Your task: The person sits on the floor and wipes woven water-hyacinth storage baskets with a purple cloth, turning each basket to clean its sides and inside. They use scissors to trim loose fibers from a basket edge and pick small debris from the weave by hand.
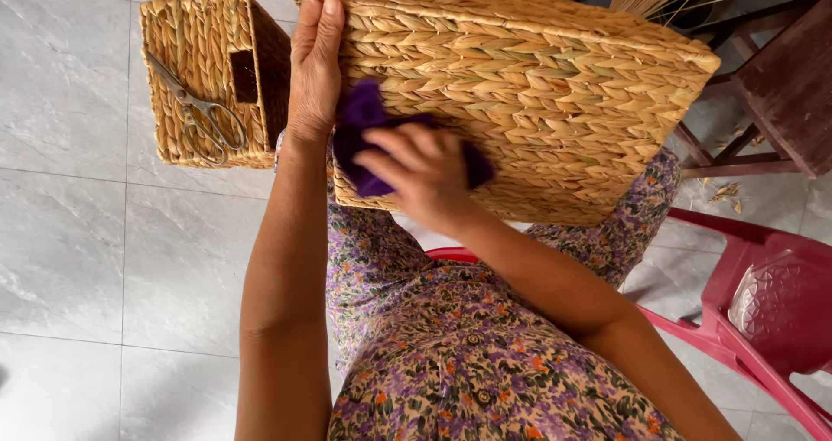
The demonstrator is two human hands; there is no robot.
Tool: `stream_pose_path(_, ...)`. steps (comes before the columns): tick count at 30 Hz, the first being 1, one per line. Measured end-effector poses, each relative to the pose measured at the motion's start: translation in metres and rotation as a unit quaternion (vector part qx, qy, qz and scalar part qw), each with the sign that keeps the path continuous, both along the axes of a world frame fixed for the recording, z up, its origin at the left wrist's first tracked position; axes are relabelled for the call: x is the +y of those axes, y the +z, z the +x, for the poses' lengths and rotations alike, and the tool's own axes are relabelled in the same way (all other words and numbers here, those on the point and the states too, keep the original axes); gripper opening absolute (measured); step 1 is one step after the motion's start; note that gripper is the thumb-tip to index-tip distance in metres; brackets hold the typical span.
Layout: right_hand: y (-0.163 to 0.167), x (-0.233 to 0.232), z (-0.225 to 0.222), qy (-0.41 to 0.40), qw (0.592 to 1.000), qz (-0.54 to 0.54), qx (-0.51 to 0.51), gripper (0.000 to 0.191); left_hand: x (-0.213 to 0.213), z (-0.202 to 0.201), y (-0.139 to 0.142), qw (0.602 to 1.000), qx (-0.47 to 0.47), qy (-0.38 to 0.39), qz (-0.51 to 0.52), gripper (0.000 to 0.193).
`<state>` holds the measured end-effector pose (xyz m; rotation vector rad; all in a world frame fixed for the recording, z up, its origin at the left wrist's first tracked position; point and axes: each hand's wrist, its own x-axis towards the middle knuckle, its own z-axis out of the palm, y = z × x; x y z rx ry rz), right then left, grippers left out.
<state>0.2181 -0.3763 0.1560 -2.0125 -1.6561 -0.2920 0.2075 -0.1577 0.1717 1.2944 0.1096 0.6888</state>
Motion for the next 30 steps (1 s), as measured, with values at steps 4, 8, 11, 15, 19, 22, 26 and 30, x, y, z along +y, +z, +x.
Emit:
stream_pose_path(4, 0.003, 0.001, -0.010, 0.031, 0.999, -0.012, 0.018, 0.056, -0.002, -0.005, 0.004, 1.000, 0.006, 0.002, 0.023, 0.025)
stream_pose_path(8, 0.010, -0.081, 0.038, -0.056, 0.997, -0.045, 0.024, 0.059, -0.004, -0.007, 0.010, 1.000, -0.013, -0.012, -0.010, 0.025)
stream_pose_path(11, 0.011, -0.149, 0.084, -0.209, 0.977, 0.018, 0.046, 0.054, 0.002, -0.003, 0.007, 1.000, -0.004, -0.006, 0.001, 0.028)
stream_pose_path(15, 0.001, -0.182, 0.124, -0.292, 0.896, 0.222, 0.249, 0.056, 0.014, -0.002, -0.010, 0.999, 0.038, 0.005, 0.008, 0.042)
stream_pose_path(19, -0.001, -0.192, 0.153, -0.247, 0.794, 0.269, 0.486, 0.057, 0.018, 0.006, -0.024, 0.996, 0.069, 0.031, -0.039, 0.050)
stream_pose_path(22, 0.000, -0.192, 0.168, -0.208, 0.703, 0.339, 0.589, 0.041, 0.017, 0.010, -0.021, 0.994, 0.061, 0.034, -0.083, 0.049)
stream_pose_path(26, 0.013, -0.195, 0.164, -0.222, 0.657, 0.412, 0.591, 0.033, 0.008, -0.011, -0.006, 0.994, 0.030, 0.027, -0.097, 0.038)
stream_pose_path(30, 0.039, -0.206, 0.140, -0.183, 0.682, 0.429, 0.564, 0.033, -0.008, -0.043, 0.001, 0.996, 0.028, 0.067, -0.057, 0.031)
